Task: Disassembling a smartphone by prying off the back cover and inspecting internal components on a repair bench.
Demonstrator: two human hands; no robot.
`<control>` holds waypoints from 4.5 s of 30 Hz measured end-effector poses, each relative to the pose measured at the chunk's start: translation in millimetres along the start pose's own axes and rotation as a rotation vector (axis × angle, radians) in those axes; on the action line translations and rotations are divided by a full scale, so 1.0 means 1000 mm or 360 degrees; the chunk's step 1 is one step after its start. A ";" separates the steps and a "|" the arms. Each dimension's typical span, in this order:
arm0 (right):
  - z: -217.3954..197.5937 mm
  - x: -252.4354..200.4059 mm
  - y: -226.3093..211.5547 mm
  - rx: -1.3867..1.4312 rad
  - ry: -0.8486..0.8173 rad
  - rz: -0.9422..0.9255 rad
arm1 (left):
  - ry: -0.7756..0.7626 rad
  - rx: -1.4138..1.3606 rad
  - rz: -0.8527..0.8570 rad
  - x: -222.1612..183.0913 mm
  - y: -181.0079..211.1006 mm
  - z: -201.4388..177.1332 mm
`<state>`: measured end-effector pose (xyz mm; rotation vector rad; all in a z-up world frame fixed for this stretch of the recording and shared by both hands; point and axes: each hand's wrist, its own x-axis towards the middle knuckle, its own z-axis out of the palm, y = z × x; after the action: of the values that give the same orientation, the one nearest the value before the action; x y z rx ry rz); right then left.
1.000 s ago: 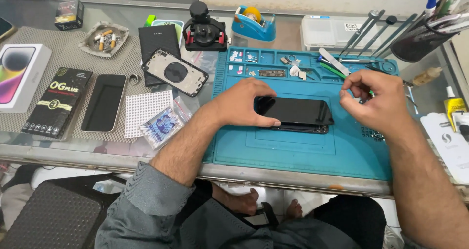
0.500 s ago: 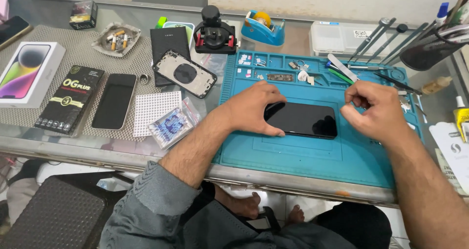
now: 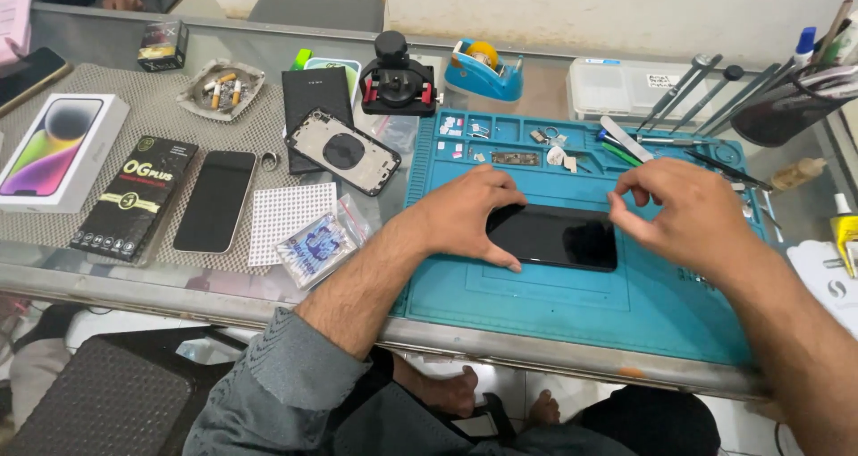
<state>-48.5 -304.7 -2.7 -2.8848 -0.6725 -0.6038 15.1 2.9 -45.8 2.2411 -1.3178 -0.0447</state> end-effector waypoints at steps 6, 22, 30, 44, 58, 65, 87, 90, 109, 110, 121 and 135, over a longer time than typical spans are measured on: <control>0.009 0.008 0.001 0.0352 0.0204 0.0101 | 0.0136 -0.0033 0.0062 -0.002 -0.001 0.002; 0.012 0.007 -0.003 0.0381 0.0306 -0.0026 | 0.0106 0.0114 0.0014 0.001 0.001 0.006; 0.017 0.009 -0.009 0.0343 0.0099 -0.0113 | -0.0016 0.0107 -0.0143 0.002 0.014 0.000; 0.027 -0.003 -0.025 0.0113 -0.0577 -0.0178 | 0.0184 0.0331 -0.0133 -0.001 0.037 -0.001; 0.032 0.001 -0.026 0.0213 -0.0414 -0.0259 | 0.0215 0.0455 -0.0100 -0.005 0.036 0.004; 0.023 0.001 -0.037 0.0053 -0.0445 -0.0100 | 0.0192 0.0357 -0.0284 -0.021 0.061 -0.016; 0.013 -0.004 -0.038 0.0043 -0.0602 -0.0114 | 0.0171 0.0158 -0.2409 -0.368 0.057 0.230; 0.013 -0.004 -0.038 0.0110 -0.0618 -0.0111 | 0.0201 -0.0245 -0.2175 -0.336 0.093 0.192; 0.017 -0.013 -0.036 -0.0244 -0.0268 -0.0381 | -0.0501 0.1002 -0.1468 -0.263 0.079 0.278; 0.016 -0.017 -0.036 -0.0321 -0.0233 -0.0335 | -0.0649 0.0802 -0.1577 -0.261 0.085 0.273; 0.045 -0.079 -0.060 -0.0121 0.0608 0.0001 | -0.1106 0.0621 -0.1756 -0.235 0.124 0.245; 0.044 -0.081 -0.061 -0.0105 0.0857 -0.0038 | -0.1331 0.0680 -0.1590 -0.149 0.077 0.328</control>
<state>-127.0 -273.9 -74.2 -2.5799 -0.6061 -1.3539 -219.6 -44.4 -325.9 3.1917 -0.3540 -1.2587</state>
